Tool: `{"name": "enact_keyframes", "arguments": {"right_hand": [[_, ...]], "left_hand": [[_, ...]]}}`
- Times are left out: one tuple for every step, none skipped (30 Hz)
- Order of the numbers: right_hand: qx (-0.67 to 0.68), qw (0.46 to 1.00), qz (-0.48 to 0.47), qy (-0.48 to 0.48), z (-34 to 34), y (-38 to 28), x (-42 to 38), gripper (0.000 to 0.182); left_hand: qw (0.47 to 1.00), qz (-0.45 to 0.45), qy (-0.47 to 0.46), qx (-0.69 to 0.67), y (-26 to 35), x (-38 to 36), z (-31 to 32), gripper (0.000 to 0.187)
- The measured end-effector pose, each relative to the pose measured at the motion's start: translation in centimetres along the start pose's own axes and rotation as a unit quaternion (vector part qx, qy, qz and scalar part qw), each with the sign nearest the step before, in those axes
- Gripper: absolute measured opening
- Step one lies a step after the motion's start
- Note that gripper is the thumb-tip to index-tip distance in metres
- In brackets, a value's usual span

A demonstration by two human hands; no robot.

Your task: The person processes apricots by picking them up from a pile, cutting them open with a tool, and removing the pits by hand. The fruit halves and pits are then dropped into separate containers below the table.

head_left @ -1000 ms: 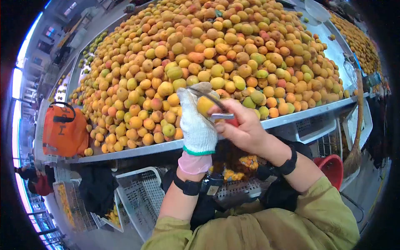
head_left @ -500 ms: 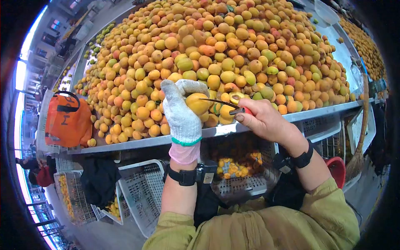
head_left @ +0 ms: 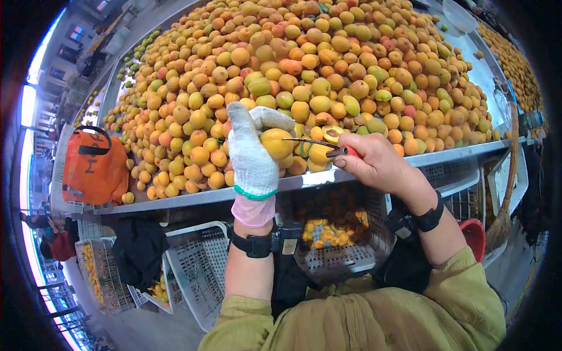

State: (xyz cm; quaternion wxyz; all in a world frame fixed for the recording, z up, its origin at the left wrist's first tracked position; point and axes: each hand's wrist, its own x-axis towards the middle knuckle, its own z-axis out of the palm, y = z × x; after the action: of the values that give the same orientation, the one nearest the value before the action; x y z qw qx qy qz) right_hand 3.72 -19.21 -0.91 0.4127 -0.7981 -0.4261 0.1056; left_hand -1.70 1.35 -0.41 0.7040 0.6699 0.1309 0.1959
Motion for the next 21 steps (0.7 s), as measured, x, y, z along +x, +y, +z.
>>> {"name": "enact_keyframes", "arguments": {"right_hand": [[0.004, 1.0, 0.014, -0.01, -0.2, -0.1, 0.0, 0.041], [0.008, 0.999, 0.028, -0.02, -0.3, -0.1, 0.0, 0.04], [0.008, 0.999, 0.027, -0.02, -0.4, -0.1, 0.1, 0.04], [0.005, 0.999, 0.029, -0.02, -0.3, -0.1, 0.0, 0.04], [0.003, 0.999, 0.03, -0.02, -0.2, -0.1, 0.0, 0.039], [0.003, 0.999, 0.03, -0.021, -0.2, -0.3, 0.1, 0.039], [0.001, 0.998, 0.051, -0.025, -0.1, -0.6, 0.1, 0.039], [-0.002, 0.997, 0.072, -0.03, 0.0, -0.9, 0.2, 0.038], [-0.003, 0.997, 0.073, -0.029, 0.4, -0.8, 0.1, 0.038], [-0.006, 0.998, 0.059, -0.01, 1.2, -0.6, 0.0, 0.038], [-0.009, 0.999, 0.044, 0.011, 1.6, -0.5, 0.0, 0.038], [-0.006, 0.998, 0.064, -0.007, 1.3, -0.9, 0.2, 0.038], [-0.006, 0.998, 0.064, -0.006, 1.5, -1.0, 0.3, 0.038], [0.045, 0.996, 0.074, -0.007, 1.7, -1.0, 0.4, 0.039], [0.096, 0.992, 0.084, -0.007, 1.8, -1.0, 0.4, 0.04], [0.095, 0.992, 0.084, -0.004, 2.0, -0.8, 0.3, 0.04], [0.134, 0.986, 0.1, 0.007, 2.1, -0.6, 0.4, 0.041], [0.172, 0.978, 0.114, 0.018, 2.0, -0.4, 0.5, 0.042], [0.169, 0.979, 0.113, 0.022, 1.6, -0.2, 0.6, 0.042], [0.174, 0.977, 0.116, 0.039, 1.2, 0.0, 0.7, 0.042], [0.18, 0.975, 0.12, 0.055, 0.8, 0.2, 0.6, 0.043]], "left_hand": [[1.0, 0.009, 0.011, -0.018, -0.2, 0.1, -0.1, 0.081], [0.999, 0.019, 0.023, -0.036, -0.2, 0.2, -0.1, 0.079], [0.999, 0.019, 0.023, -0.035, 0.1, 0.1, 0.0, 0.079], [0.999, 0.006, 0.018, -0.027, 0.6, -0.1, 0.1, 0.079], [1.0, -0.007, 0.013, -0.019, 0.8, -0.2, 0.2, 0.078], [1.0, -0.007, 0.013, -0.019, 0.7, -0.2, 0.1, 0.078], [0.999, -0.013, 0.018, -0.027, 0.4, -0.1, 0.0, 0.078], [0.999, -0.018, 0.022, -0.035, 0.2, 0.0, 0.0, 0.078], [0.999, -0.019, 0.021, -0.036, 0.2, 0.0, 0.0, 0.078], [0.999, -0.016, 0.024, -0.033, 0.2, 0.0, 0.0, 0.079], [0.999, -0.012, 0.026, -0.03, 0.2, 0.0, 0.0, 0.08], [0.999, -0.011, 0.025, -0.03, 0.2, -0.1, 0.2, 0.08], [0.994, -0.04, 0.04, -0.096, 0.1, -0.1, 0.4, 0.076], [0.983, -0.069, 0.056, -0.161, -0.1, -0.2, 0.5, 0.072], [0.983, -0.069, 0.054, -0.161, -0.2, -0.2, 0.6, 0.072], [0.969, -0.078, 0.06, -0.228, -0.3, -0.2, 0.8, 0.067], [0.949, -0.085, 0.065, -0.295, -0.4, 0.0, 0.9, 0.063], [0.944, -0.078, 0.024, -0.32, -0.2, 0.0, 0.7, 0.052], [0.944, -0.075, 0.02, -0.321, 0.1, -0.3, 0.9, 0.052], [0.956, -0.061, -0.028, -0.286, 0.5, -0.7, 1.3, 0.046], [0.964, -0.047, -0.075, -0.25, 1.1, -1.0, 1.7, 0.046]]}}
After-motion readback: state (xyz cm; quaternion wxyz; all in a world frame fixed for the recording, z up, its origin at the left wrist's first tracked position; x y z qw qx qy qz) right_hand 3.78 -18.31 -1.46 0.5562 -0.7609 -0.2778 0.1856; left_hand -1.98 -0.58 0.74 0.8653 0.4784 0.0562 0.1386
